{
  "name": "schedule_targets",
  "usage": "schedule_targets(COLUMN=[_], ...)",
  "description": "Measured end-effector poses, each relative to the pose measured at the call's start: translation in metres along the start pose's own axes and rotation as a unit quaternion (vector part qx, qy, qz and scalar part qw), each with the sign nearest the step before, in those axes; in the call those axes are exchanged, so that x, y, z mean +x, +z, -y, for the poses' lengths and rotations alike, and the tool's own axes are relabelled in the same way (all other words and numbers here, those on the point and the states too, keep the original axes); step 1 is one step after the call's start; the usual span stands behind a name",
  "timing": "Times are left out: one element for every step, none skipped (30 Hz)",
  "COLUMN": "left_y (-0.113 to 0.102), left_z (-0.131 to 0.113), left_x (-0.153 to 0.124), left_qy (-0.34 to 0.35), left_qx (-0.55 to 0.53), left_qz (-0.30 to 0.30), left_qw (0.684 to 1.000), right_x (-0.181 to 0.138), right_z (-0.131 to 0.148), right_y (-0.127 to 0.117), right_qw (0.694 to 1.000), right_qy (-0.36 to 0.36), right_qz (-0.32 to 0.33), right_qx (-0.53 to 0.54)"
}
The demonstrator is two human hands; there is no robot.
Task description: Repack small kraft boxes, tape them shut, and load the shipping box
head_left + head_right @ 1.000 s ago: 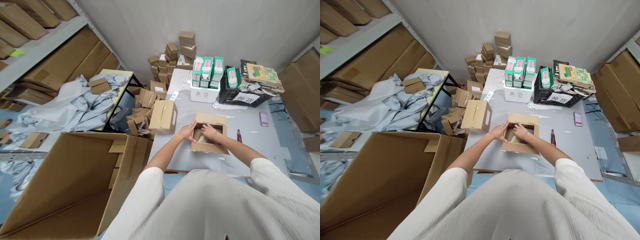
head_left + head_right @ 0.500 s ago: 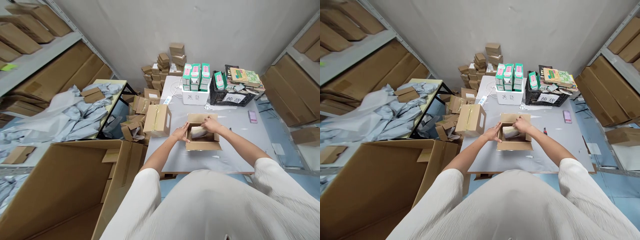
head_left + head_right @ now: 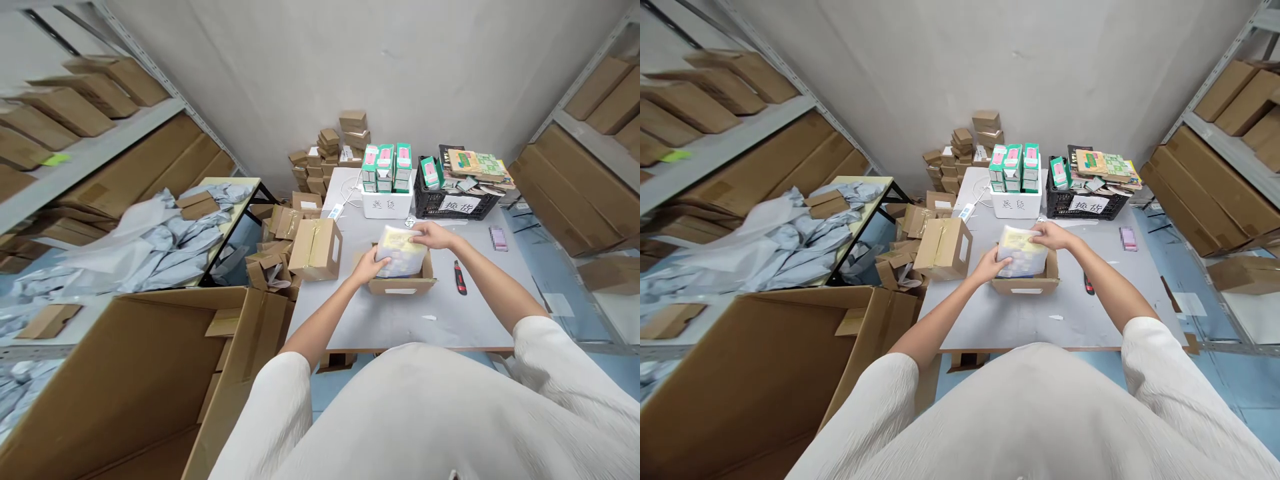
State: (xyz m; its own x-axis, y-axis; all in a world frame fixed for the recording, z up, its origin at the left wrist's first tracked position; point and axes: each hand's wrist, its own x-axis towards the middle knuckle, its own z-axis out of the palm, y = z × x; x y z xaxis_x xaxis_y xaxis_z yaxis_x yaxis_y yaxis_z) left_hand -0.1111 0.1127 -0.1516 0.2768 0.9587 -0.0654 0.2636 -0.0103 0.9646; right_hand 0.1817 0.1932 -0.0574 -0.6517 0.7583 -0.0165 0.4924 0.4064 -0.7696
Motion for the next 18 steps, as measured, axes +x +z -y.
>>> schedule_targets(left_y=[0.003,0.005,0.006,0.007,0.008,0.009,0.010,0.011,0.011,0.012,0.012,0.012,0.013,0.013,0.013,0.014,0.014,0.015], left_z=[-0.003,-0.006,-0.008,-0.011,-0.013,-0.015,-0.016,-0.018,-0.020,-0.021,-0.021,-0.021,-0.021,-0.019,-0.018,-0.015,-0.013,-0.011], left_x=[0.003,0.005,0.007,0.009,0.010,0.011,0.011,0.011,0.010,0.009,0.009,0.008,0.008,0.008,0.008,0.008,0.008,0.008], left_qy=[-0.003,-0.007,-0.014,-0.021,-0.026,-0.030,-0.033,-0.035,-0.035,-0.035,-0.034,-0.034,-0.035,-0.040,-0.049,-0.061,-0.073,-0.084], left_qx=[-0.018,-0.029,-0.038,-0.049,-0.065,-0.088,-0.117,-0.147,-0.174,-0.198,-0.215,-0.227,-0.235,-0.241,-0.248,-0.256,-0.264,-0.271], left_qz=[-0.019,-0.036,-0.050,-0.060,-0.065,-0.068,-0.070,-0.071,-0.071,-0.071,-0.071,-0.071,-0.072,-0.072,-0.071,-0.066,-0.058,-0.049], left_qw=[1.000,0.999,0.998,0.997,0.995,0.993,0.990,0.986,0.981,0.977,0.973,0.971,0.969,0.967,0.965,0.963,0.960,0.958], right_x=[0.000,0.000,0.001,0.001,0.000,-0.001,-0.003,-0.006,-0.010,-0.015,-0.020,-0.026,-0.032,-0.038,-0.043,-0.047,-0.049,-0.051], right_z=[0.001,0.001,0.001,0.000,-0.001,-0.004,-0.006,-0.010,-0.013,-0.017,-0.020,-0.022,-0.024,-0.025,-0.025,-0.025,-0.024,-0.024], right_y=[-0.002,-0.003,-0.003,-0.001,0.002,0.006,0.012,0.019,0.026,0.034,0.043,0.052,0.060,0.068,0.074,0.080,0.084,0.087], right_qw=[0.999,0.997,0.993,0.986,0.977,0.964,0.948,0.929,0.909,0.896,0.888,0.885,0.888,0.889,0.890,0.892,0.892,0.892], right_qy=[0.015,0.031,0.046,0.059,0.072,0.088,0.108,0.133,0.162,0.186,0.207,0.221,0.222,0.215,0.203,0.191,0.179,0.168], right_qz=[-0.021,-0.047,-0.078,-0.113,-0.150,-0.184,-0.211,-0.227,-0.230,-0.218,-0.204,-0.192,-0.171,-0.158,-0.153,-0.149,-0.150,-0.152], right_qx=[0.031,0.056,0.079,0.102,0.132,0.170,0.214,0.262,0.306,0.340,0.357,0.361,0.365,0.371,0.378,0.382,0.387,0.391])
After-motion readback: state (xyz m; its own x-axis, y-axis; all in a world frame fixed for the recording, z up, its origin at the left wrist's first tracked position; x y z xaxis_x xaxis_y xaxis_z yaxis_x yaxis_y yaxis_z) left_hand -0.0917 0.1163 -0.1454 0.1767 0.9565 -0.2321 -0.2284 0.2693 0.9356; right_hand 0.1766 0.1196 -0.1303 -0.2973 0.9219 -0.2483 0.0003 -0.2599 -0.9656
